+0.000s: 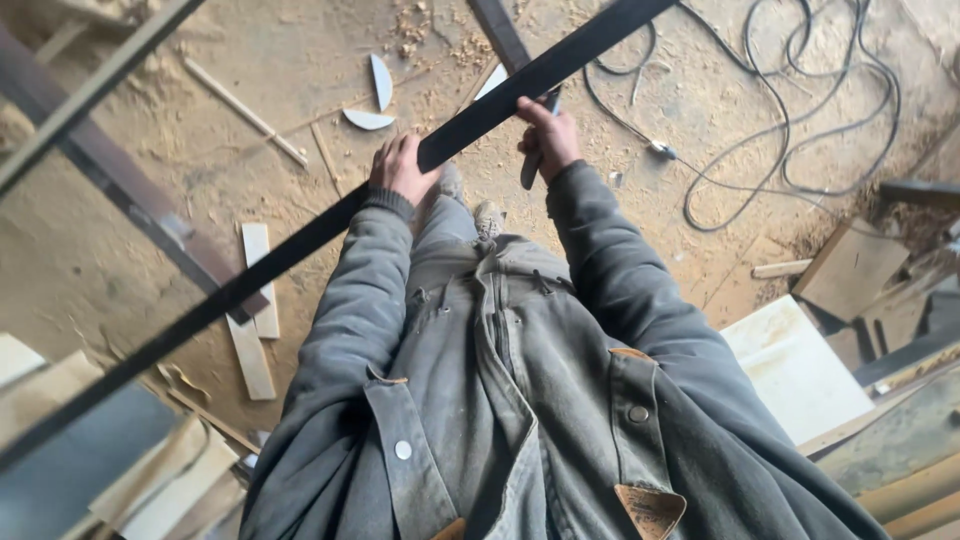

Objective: The recorder is using a small scribe or marking tool to mark points along a long black metal bar for future processing.

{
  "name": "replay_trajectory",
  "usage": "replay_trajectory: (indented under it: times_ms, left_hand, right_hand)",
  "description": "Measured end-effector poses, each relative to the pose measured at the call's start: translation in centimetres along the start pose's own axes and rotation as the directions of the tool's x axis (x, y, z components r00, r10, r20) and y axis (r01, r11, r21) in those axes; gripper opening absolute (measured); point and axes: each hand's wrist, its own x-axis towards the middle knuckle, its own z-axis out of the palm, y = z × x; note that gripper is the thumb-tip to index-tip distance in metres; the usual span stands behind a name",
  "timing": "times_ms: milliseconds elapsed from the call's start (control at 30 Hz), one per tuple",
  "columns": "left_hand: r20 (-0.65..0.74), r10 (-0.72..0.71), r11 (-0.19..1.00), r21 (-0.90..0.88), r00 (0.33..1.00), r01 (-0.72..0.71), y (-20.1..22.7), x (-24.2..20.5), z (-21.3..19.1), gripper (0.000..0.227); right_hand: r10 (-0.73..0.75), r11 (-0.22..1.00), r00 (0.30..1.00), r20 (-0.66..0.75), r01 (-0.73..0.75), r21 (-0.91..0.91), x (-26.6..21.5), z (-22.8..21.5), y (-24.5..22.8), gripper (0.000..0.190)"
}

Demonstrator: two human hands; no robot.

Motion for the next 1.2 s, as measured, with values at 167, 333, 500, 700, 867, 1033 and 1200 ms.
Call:
replay_trajectory:
  times_ms: [167,333,500,700,867,1033,1200]
  left_hand:
    - [0.152,-0.133,0.987,0.107,0.979,0.117,-5.7,-0.9,3.0,0.056]
    - [0.175,-0.165,0.98,0.137,0.971,0.142,-9.1,-2.3,2.7,0.062]
    - [0.214,-0.318,0.939,0.207,0.924,0.275,-9.2,-3.5,-1.0,0.054]
    - [0.327,-0.508,0.843,0.377,0.797,0.383,-11.6,-5.3,-3.8,0.056]
    - [0.413,-0.583,0.801,0.439,0.7,0.408,-12.8,-4.5,-3.8,0.086]
    - [0.381,-0.583,0.796,0.445,0.718,0.411,-2.0,5.9,-1.7,0.106]
    - [0.109,-0.22,0.97,0.124,0.969,0.207,8.8,17.5,6.0,0.094]
  right_hand:
    - [0.165,0.953,0.984,-0.068,-0.177,-0.246,2.9,-1.5,1.6,0.028]
    - [0.188,0.924,0.973,-0.137,-0.222,-0.312,5.0,-4.3,2.9,0.027]
    - [0.198,0.976,0.952,-0.233,-0.213,-0.04,7.4,-7.9,5.6,0.023]
    - [0.23,0.973,0.924,-0.306,-0.226,0.048,8.5,-8.4,0.9,0.027]
    - [0.225,0.972,0.947,-0.228,-0.201,0.125,9.4,-11.0,-4.2,0.04]
    - [0.187,0.979,0.96,-0.208,-0.164,0.124,11.5,-16.2,-10.1,0.047]
    - [0.112,0.992,0.963,-0.245,-0.121,-0.021,14.6,-22.2,-16.1,0.039]
